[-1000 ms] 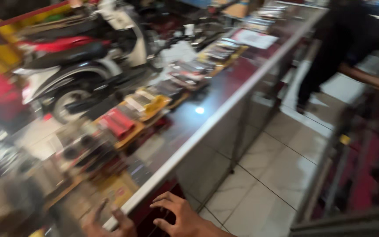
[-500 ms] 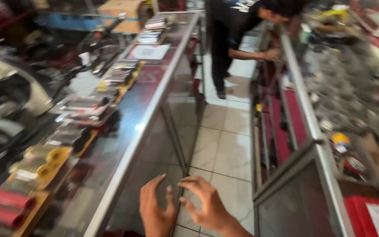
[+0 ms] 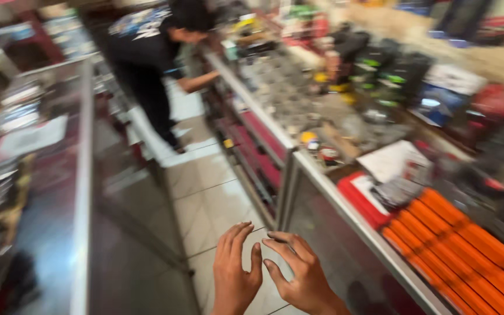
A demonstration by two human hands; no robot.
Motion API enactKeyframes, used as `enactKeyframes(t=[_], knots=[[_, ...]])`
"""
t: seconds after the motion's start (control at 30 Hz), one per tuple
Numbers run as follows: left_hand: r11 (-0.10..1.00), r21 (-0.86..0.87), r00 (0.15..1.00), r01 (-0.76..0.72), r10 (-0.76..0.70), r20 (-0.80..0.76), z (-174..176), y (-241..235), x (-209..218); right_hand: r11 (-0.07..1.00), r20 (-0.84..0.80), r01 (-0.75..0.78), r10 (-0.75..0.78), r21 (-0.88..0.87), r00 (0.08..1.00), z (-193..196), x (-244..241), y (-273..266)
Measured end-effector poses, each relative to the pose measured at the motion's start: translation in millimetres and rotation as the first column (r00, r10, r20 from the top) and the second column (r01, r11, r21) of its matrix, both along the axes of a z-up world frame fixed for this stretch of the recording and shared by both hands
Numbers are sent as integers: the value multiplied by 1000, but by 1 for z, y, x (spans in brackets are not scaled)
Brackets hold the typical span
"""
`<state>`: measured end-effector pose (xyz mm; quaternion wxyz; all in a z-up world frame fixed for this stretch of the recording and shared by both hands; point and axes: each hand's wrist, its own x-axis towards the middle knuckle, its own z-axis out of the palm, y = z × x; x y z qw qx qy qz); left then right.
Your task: The person repeatedly takes packaged motorcycle handlebar grips from a wall display and places them onto a glass counter. They handle multiple packages of different colors and brands, arranging them in a line on the counter surface.
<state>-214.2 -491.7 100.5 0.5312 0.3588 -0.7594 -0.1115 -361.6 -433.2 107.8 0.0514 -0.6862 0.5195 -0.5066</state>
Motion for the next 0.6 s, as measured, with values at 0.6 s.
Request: enactKeyframes(t=[0.6], knots=[[792, -179, 812, 583, -573, 109, 87, 66, -129, 762, -100, 564, -618, -317, 780, 109, -107, 161]])
